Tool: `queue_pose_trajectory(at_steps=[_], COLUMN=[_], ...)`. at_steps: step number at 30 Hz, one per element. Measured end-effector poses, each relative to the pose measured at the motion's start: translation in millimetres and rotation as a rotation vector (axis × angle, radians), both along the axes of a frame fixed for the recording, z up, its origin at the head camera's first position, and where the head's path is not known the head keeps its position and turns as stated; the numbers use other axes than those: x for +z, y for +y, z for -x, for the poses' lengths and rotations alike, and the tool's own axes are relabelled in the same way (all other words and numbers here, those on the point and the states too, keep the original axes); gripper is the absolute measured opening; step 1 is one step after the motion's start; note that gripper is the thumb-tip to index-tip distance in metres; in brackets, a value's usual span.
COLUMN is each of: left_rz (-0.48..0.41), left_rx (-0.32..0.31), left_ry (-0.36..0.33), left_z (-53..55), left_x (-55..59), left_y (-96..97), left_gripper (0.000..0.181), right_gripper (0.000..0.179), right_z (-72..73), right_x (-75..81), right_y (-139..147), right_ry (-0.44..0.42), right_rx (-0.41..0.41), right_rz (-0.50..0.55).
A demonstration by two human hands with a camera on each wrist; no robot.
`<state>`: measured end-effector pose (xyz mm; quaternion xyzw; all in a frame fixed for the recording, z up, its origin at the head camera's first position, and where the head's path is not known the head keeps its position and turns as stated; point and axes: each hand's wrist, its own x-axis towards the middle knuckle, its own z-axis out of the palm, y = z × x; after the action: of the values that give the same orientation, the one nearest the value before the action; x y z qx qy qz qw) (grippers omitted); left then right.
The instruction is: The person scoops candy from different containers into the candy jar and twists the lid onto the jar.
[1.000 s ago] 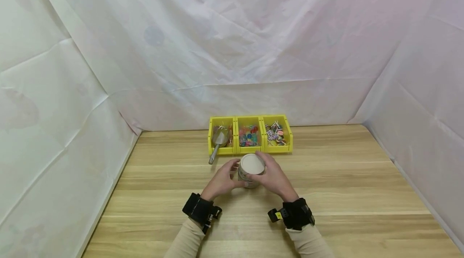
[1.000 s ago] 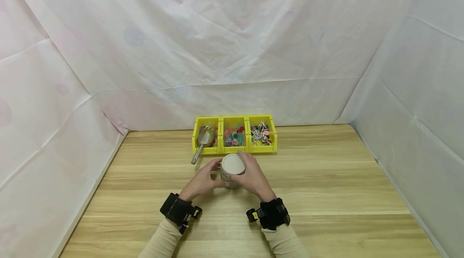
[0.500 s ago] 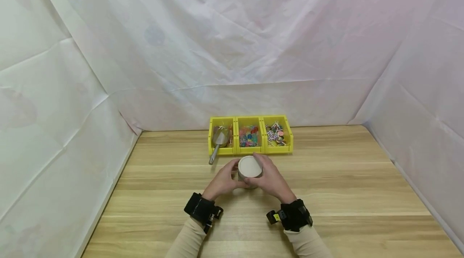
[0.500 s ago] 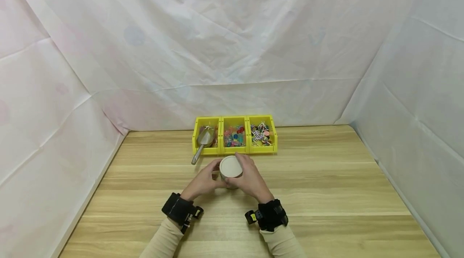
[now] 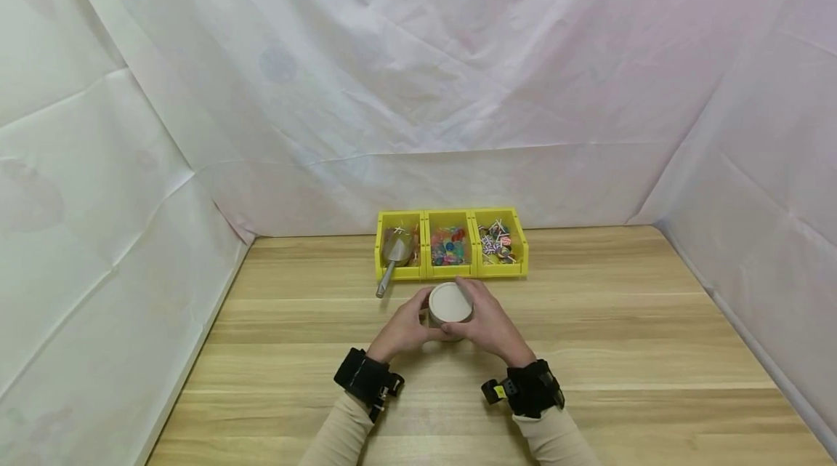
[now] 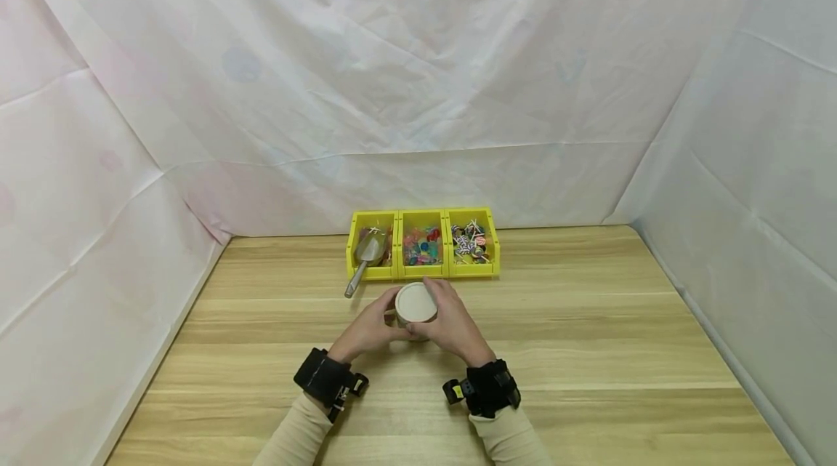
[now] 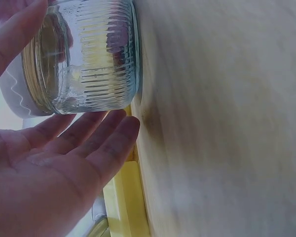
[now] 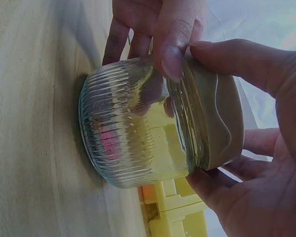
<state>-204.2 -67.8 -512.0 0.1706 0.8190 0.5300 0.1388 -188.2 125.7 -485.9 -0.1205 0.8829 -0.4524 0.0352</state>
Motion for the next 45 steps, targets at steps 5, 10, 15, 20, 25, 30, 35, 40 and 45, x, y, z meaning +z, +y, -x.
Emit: queue_pose_trajectory(at_steps=[5, 10, 15, 20, 25, 30, 35, 40, 45], left_rz=[0.007, 0.021, 0.030, 0.040, 0.073, 0.089, 0.089, 0.089, 0.086], left_rx=[-0.009, -0.015, -0.020, -0.025, -0.037, -0.051, -0.058, -0.059, -0.056], left_ry=[0.014, 0.026, 0.028, 0.034, 0.080, 0.105, 0.101, 0.093, 0.087], left_z=[0.8, 0.7, 0.9, 1.3, 2.5, 2.2, 1.3, 1.2, 1.2], left_x=[-1.3, -0.5, -0.5, -0.3, -0.9, -1.1, -0.5, -0.3, -0.8], left_y=[-0.2, -0.2, -0.5, -1.3, -1.6, -2.2, -2.7, -3.3, -3.1], left_gripper=[0.082, 0.083, 0.082, 0.081, 0.080, 0.078, 0.077, 0.078, 0.078], right_gripper=[0.088, 0.088, 0.089, 0.090, 0.090, 0.091, 0.094, 0.100, 0.098], right_z=[-0.1, 0.0, 0.3, 0.6, 0.0, 0.9, 1.5, 1.6, 3.0], right_x=[-1.0, -1.3, -2.2, -4.2, -4.5, -7.0, -8.5, -8.8, -8.0], right_y=[0.3, 0.8, 0.6, 0.0, -0.4, -0.6, -0.1, 2.1, 5.4], right_ry=[0.000, 0.004, 0.013, 0.010, 0.007, 0.012, 0.013, 0.004, -0.003], right_rx=[0.019, 0.031, 0.029, 0.024, 0.020, 0.017, 0.023, 0.051, 0.080], right_rz=[0.006, -0.004, -0.012, -0.016, -0.002, -0.011, -0.014, -0.015, -0.034])
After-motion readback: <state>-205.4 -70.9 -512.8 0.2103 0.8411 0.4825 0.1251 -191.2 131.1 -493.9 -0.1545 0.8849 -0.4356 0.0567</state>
